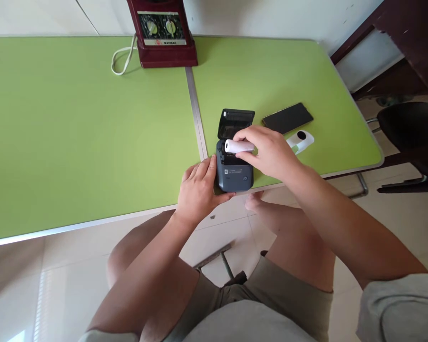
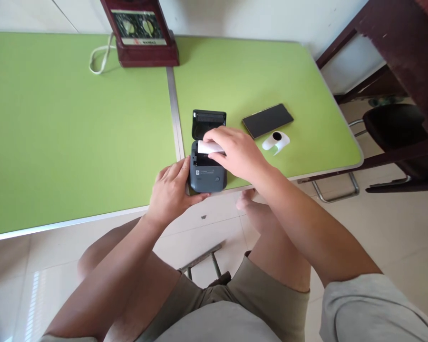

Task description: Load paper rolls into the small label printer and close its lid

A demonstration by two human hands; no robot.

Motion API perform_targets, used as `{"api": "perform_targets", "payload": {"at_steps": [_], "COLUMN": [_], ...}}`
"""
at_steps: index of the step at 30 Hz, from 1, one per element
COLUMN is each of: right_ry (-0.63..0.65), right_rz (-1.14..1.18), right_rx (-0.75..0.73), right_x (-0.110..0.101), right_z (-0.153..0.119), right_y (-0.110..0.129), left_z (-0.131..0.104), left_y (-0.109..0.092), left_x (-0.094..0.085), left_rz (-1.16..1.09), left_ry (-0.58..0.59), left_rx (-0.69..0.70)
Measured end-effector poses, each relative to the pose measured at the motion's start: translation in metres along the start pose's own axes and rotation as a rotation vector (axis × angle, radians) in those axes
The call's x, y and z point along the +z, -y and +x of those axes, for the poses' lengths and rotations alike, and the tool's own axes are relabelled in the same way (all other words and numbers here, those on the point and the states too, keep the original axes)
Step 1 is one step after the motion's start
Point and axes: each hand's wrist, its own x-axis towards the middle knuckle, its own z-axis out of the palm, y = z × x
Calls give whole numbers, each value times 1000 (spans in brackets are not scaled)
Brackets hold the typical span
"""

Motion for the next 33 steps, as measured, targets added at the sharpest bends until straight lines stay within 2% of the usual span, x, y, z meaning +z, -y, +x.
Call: {"api": "perform_targets", "payload": {"at_steps": [4,9,15,17,20,21,25,27,30,33], "right_ry": [68,52,-163,-138,-30,-39,-261,-275,-219,-312], "right_rz": [36,78,133,145,185,198,246,341,597,854], "right_rx": [95,89,-49,-93,-171,-173,49,164,229,254], "right_x": [5,7,9,10,7,5,3,10,28,42], "right_z": [2,1,-17,-28,-43,-46,-41,-29,-12,-11], "right_y": [-4,-5,5,8,4,1,-21,-33,-49,-55], "left_z": [0,0,-2,-3,-3,-3,-2,-2,-3,-4], "left_y": [0,0,0,0,-2,-2,-5,-4,-1,2], "left_x": [0,2,3,2,-1,-1,-3,-2,1,4], "left_rz": [-5,-5,10,33,82,93,106,105,95,87], "left_ry": [-1,-7,-49,-46,-6,6,19,17,-17,-76], "left_rx": [-8,7,24,53,71,69,65,70,94,129]}}
